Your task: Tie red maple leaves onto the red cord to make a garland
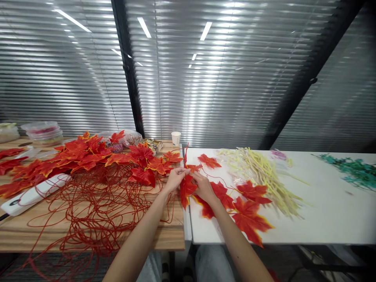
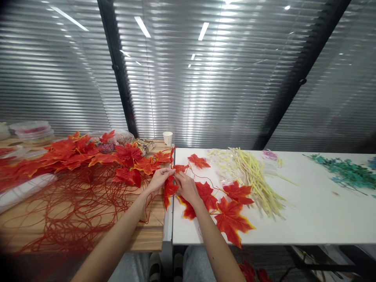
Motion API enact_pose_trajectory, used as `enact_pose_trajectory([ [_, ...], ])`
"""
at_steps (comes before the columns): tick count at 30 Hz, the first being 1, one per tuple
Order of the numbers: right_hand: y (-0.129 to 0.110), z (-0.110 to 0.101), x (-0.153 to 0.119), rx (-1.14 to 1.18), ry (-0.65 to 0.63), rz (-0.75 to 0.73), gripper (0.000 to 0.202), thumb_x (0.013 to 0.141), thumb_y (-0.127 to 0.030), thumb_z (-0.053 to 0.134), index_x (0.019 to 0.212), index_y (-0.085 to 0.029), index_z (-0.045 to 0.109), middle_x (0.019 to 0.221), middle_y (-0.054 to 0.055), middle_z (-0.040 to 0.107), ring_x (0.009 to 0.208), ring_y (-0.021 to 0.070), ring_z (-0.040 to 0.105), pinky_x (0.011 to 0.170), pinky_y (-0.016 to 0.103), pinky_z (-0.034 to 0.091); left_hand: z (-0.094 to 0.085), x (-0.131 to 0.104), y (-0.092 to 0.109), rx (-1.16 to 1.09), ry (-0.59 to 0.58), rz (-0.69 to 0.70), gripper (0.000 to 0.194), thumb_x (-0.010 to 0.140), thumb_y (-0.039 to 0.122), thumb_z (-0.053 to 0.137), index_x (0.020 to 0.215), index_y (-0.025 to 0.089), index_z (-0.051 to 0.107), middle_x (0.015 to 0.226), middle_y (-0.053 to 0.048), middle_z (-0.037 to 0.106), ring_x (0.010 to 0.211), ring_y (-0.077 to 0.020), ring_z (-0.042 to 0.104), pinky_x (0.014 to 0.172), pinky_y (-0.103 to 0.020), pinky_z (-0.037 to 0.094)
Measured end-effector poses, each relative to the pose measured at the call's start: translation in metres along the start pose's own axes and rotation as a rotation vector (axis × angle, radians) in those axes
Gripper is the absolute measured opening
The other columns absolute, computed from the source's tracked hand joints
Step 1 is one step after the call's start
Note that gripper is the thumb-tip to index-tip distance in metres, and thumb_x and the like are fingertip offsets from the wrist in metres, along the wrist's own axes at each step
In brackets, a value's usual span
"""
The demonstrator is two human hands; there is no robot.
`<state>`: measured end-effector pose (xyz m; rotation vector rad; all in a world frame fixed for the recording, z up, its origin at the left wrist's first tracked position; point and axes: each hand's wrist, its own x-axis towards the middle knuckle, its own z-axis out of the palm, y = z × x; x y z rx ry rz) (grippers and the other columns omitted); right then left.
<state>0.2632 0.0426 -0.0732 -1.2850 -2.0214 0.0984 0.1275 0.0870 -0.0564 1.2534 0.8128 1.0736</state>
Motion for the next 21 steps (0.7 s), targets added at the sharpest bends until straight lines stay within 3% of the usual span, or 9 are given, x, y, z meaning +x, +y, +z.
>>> enact_pose_trajectory([
  [10, 0.0, -0.001, -0.001, 0.017, -0.013, 0.007, 0.031, 0.065, -0.002, 0.051, 0.091, -0.018, 0.058, 0.07, -0.001, 0.048, 0.058, 0.0117, 0.04, 0.051, 0.021, 0.027, 0.002, -0.005, 0.005, 0.046, -0.005, -0.007, 0.029, 0.06, 0.04, 0.069, 0.066, 0.012, 0.066, 0.066, -0.004, 0.064, 0.062, -0.0126, 0.055, 0.062, -0.023, 0.042],
  [21, 0.0, 0.001, -0.001, 0.087, -0.029, 0.01, 0.032, 0.068, -0.002, 0.049, 0.095, -0.018, 0.057, 0.08, 0.003, 0.055, 0.065, 0.0138, 0.047, 0.056, 0.023, 0.034, 0.005, -0.009, 0.01, -0.003, -0.001, -0.048, 0.028, 0.058, 0.038, 0.07, 0.067, 0.012, 0.066, 0.067, -0.004, 0.064, 0.062, -0.0127, 0.056, 0.061, -0.023, 0.043],
])
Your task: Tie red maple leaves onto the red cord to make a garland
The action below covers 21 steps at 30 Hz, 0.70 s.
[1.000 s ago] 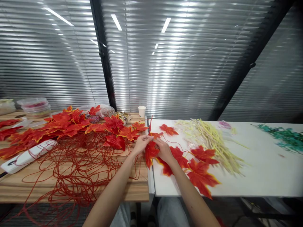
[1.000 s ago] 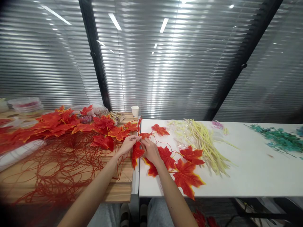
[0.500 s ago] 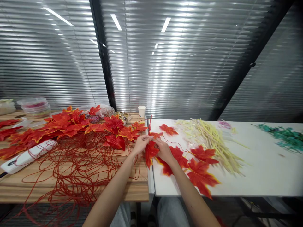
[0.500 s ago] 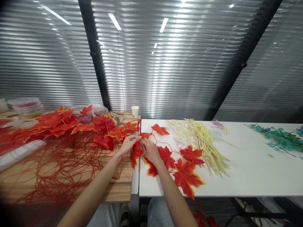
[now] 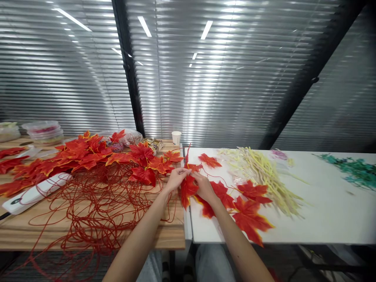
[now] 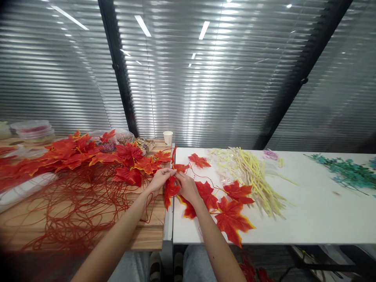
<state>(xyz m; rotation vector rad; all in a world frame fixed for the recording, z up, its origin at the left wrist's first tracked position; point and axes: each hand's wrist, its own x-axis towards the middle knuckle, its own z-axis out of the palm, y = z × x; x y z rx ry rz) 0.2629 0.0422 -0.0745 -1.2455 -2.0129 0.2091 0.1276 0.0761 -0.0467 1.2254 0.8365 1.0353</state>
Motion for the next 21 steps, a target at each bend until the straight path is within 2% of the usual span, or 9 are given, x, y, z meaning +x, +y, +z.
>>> enact_pose_trajectory([
  [11, 0.0079, 0.0064, -0.0012, 0.049, 0.007, 0.011, 0.027, 0.07, -0.003, 0.05, 0.089, -0.019, 0.058, 0.084, 0.005, 0.06, 0.072, 0.017, 0.053, 0.064, 0.026, 0.04, -0.0017, 0.0009, -0.0026, 0.029, -0.008, 0.034, 0.028, 0.059, 0.039, 0.07, 0.068, 0.012, 0.066, 0.07, -0.005, 0.066, 0.066, -0.0139, 0.057, 0.064, -0.024, 0.044],
  [21, 0.009, 0.0072, -0.0014, 0.048, 0.019, 0.005, 0.032, 0.069, -0.003, 0.051, 0.096, -0.02, 0.059, 0.089, 0.005, 0.061, 0.077, 0.0179, 0.054, 0.067, 0.027, 0.041, -0.0043, 0.0042, -0.0056, 0.05, -0.047, 0.031, 0.03, 0.061, 0.041, 0.068, 0.07, 0.012, 0.067, 0.073, -0.006, 0.065, 0.066, -0.0141, 0.057, 0.064, -0.025, 0.044],
])
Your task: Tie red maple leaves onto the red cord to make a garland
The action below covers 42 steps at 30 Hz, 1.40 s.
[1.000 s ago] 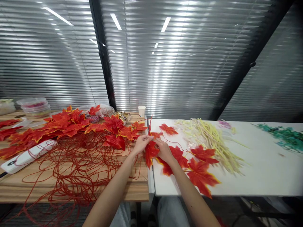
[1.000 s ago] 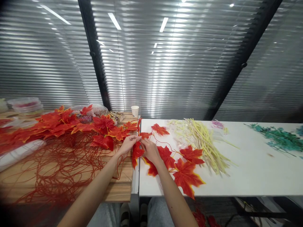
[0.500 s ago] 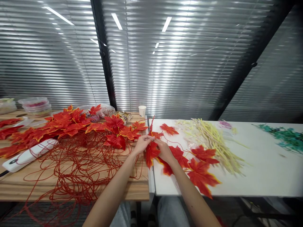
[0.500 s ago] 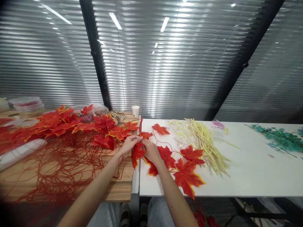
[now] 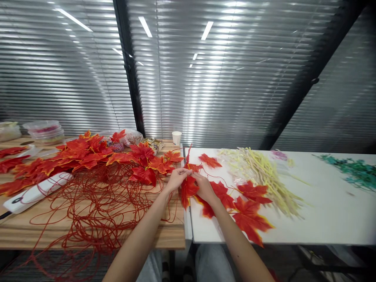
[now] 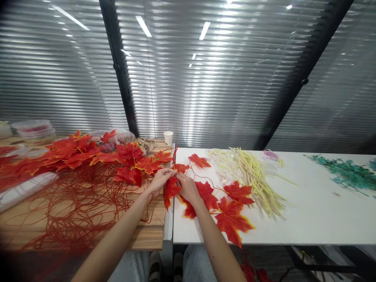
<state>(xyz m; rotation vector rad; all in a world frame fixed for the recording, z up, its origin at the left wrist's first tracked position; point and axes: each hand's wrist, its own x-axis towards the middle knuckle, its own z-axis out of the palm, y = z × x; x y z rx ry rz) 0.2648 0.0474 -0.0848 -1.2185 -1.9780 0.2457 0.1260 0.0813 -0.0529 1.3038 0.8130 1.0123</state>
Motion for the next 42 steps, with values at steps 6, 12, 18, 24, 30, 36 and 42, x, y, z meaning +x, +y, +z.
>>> enact_pose_trajectory([
  [6, -0.0018, -0.0012, 0.0003, 0.005, -0.006, 0.004, 0.036, 0.069, -0.002, 0.051, 0.099, -0.02, 0.058, 0.09, 0.006, 0.061, 0.077, 0.0176, 0.054, 0.067, 0.027, 0.042, 0.0002, 0.0001, -0.0008, -0.008, -0.01, -0.005, 0.031, 0.061, 0.042, 0.067, 0.071, 0.012, 0.067, 0.073, -0.006, 0.065, 0.066, -0.0137, 0.057, 0.063, -0.025, 0.044],
  [12, -0.0026, -0.0019, 0.0005, 0.007, -0.01, 0.013, 0.038, 0.068, -0.001, 0.05, 0.1, -0.02, 0.058, 0.089, 0.005, 0.061, 0.075, 0.0169, 0.053, 0.065, 0.026, 0.04, -0.0008, 0.0016, -0.0032, -0.011, -0.008, 0.004, 0.031, 0.061, 0.041, 0.068, 0.072, 0.012, 0.067, 0.074, -0.006, 0.065, 0.067, -0.0137, 0.057, 0.063, -0.024, 0.044],
  [18, -0.0042, -0.0032, 0.0002, -0.028, -0.029, 0.017, 0.046, 0.063, 0.003, 0.047, 0.101, -0.02, 0.057, 0.084, 0.003, 0.059, 0.063, 0.0137, 0.048, 0.056, 0.023, 0.035, -0.0007, 0.0017, -0.0031, -0.011, -0.008, 0.004, 0.031, 0.061, 0.042, 0.068, 0.071, 0.012, 0.067, 0.073, -0.006, 0.066, 0.067, -0.0138, 0.057, 0.064, -0.024, 0.044],
  [24, -0.0043, -0.003, 0.0002, -0.028, -0.02, 0.01, 0.041, 0.064, 0.002, 0.046, 0.098, -0.019, 0.058, 0.083, 0.004, 0.059, 0.065, 0.0141, 0.048, 0.057, 0.023, 0.035, -0.0004, 0.002, -0.0033, -0.013, -0.009, 0.001, 0.031, 0.062, 0.042, 0.067, 0.071, 0.012, 0.067, 0.072, -0.006, 0.065, 0.065, -0.0131, 0.056, 0.063, -0.024, 0.044],
  [30, -0.004, -0.0029, -0.0004, -0.019, -0.022, 0.012, 0.045, 0.063, 0.003, 0.045, 0.1, -0.019, 0.057, 0.085, 0.004, 0.059, 0.067, 0.0143, 0.049, 0.059, 0.024, 0.036, 0.0, 0.0014, -0.0031, -0.022, 0.005, -0.005, 0.03, 0.062, 0.04, 0.068, 0.072, 0.012, 0.067, 0.074, -0.006, 0.065, 0.066, -0.0132, 0.056, 0.064, -0.024, 0.044],
  [36, -0.0077, -0.0047, 0.0006, -0.024, -0.023, 0.014, 0.042, 0.064, 0.003, 0.046, 0.098, -0.019, 0.057, 0.083, 0.003, 0.059, 0.064, 0.0135, 0.047, 0.057, 0.023, 0.035, 0.0012, 0.0002, -0.0015, -0.028, 0.012, -0.003, 0.029, 0.061, 0.04, 0.068, 0.07, 0.012, 0.067, 0.072, -0.006, 0.065, 0.065, -0.013, 0.056, 0.063, -0.023, 0.044],
  [42, -0.0067, -0.0043, 0.0013, -0.011, -0.012, 0.015, 0.034, 0.067, 0.0, 0.048, 0.094, -0.019, 0.058, 0.083, 0.004, 0.059, 0.068, 0.0148, 0.05, 0.06, 0.024, 0.037, 0.0015, -0.0004, -0.0009, -0.041, 0.005, -0.005, 0.029, 0.061, 0.04, 0.068, 0.07, 0.012, 0.067, 0.07, -0.005, 0.065, 0.064, -0.0129, 0.056, 0.062, -0.023, 0.044],
])
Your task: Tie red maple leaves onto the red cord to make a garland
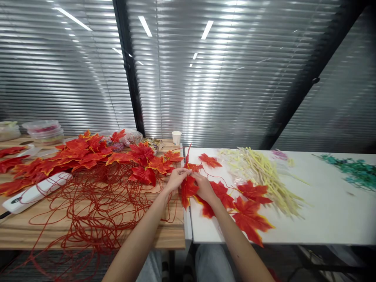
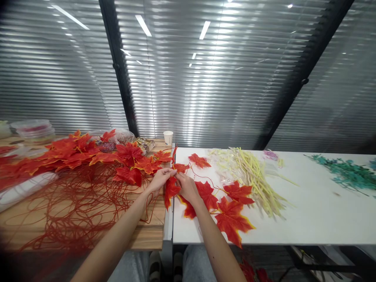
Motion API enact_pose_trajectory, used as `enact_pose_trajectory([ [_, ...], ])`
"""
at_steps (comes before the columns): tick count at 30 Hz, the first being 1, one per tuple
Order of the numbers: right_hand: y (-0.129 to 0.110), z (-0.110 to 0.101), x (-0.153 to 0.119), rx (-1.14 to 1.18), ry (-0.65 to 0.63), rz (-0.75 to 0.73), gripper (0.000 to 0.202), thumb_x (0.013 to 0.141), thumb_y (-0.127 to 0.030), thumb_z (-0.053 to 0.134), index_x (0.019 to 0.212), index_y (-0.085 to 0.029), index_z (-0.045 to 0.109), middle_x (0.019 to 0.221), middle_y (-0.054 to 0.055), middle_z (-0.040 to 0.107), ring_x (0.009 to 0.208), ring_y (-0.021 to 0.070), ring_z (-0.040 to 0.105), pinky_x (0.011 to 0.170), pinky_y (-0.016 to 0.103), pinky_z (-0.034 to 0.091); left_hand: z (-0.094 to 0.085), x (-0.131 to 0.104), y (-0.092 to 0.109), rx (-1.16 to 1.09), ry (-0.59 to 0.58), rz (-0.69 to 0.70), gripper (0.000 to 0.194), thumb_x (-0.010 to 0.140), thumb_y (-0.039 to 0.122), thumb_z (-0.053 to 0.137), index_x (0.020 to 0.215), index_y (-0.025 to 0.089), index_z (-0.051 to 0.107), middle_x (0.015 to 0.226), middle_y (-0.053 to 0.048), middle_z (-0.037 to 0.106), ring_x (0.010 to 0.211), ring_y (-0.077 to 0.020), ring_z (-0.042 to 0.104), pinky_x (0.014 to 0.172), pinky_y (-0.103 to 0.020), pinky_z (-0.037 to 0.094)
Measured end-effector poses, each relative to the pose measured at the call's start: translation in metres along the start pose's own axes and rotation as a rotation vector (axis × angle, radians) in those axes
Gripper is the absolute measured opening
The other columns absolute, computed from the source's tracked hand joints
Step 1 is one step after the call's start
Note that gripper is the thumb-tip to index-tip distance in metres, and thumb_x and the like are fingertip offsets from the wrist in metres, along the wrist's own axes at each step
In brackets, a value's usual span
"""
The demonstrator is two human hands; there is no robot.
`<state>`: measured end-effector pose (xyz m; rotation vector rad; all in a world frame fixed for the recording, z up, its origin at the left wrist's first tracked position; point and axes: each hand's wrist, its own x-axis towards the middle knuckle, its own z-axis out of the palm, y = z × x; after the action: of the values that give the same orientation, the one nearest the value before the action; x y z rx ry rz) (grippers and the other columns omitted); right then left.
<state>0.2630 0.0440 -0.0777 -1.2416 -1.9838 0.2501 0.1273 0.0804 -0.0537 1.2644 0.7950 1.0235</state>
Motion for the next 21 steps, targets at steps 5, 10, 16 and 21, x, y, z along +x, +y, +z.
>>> enact_pose_trajectory([
  [5, 0.0001, 0.0, 0.0001, 0.0, -0.003, -0.006, 0.033, 0.069, -0.002, 0.049, 0.096, -0.02, 0.058, 0.083, 0.004, 0.059, 0.068, 0.0151, 0.05, 0.06, 0.025, 0.038, 0.0005, -0.0003, -0.0002, -0.016, -0.005, -0.005, 0.03, 0.061, 0.041, 0.068, 0.07, 0.012, 0.066, 0.07, -0.005, 0.065, 0.064, -0.013, 0.056, 0.061, -0.023, 0.044],
  [10, -0.0016, -0.0005, 0.0, -0.004, -0.003, -0.014, 0.033, 0.071, -0.004, 0.049, 0.098, -0.019, 0.057, 0.086, 0.005, 0.06, 0.071, 0.0157, 0.051, 0.062, 0.025, 0.038, 0.0014, -0.002, 0.0021, -0.022, -0.001, -0.01, 0.03, 0.061, 0.04, 0.069, 0.069, 0.012, 0.066, 0.069, -0.005, 0.065, 0.064, -0.0128, 0.056, 0.062, -0.024, 0.044],
  [16, -0.0038, -0.0021, -0.0006, -0.001, -0.008, -0.008, 0.04, 0.068, 0.001, 0.048, 0.101, -0.019, 0.057, 0.086, 0.004, 0.06, 0.068, 0.0143, 0.05, 0.06, 0.024, 0.037, 0.0012, -0.0019, 0.0026, 0.012, 0.002, -0.002, 0.03, 0.06, 0.041, 0.068, 0.069, 0.012, 0.066, 0.07, -0.005, 0.065, 0.064, -0.0135, 0.056, 0.062, -0.024, 0.044],
  [21, -0.0057, -0.0034, -0.0003, 0.025, -0.005, -0.014, 0.039, 0.068, 0.0, 0.048, 0.101, -0.019, 0.057, 0.089, 0.005, 0.061, 0.072, 0.0155, 0.052, 0.062, 0.025, 0.038, 0.0011, -0.0013, 0.0017, 0.016, 0.01, -0.004, 0.031, 0.06, 0.042, 0.068, 0.069, 0.012, 0.066, 0.071, -0.005, 0.065, 0.065, -0.0135, 0.056, 0.062, -0.024, 0.043],
])
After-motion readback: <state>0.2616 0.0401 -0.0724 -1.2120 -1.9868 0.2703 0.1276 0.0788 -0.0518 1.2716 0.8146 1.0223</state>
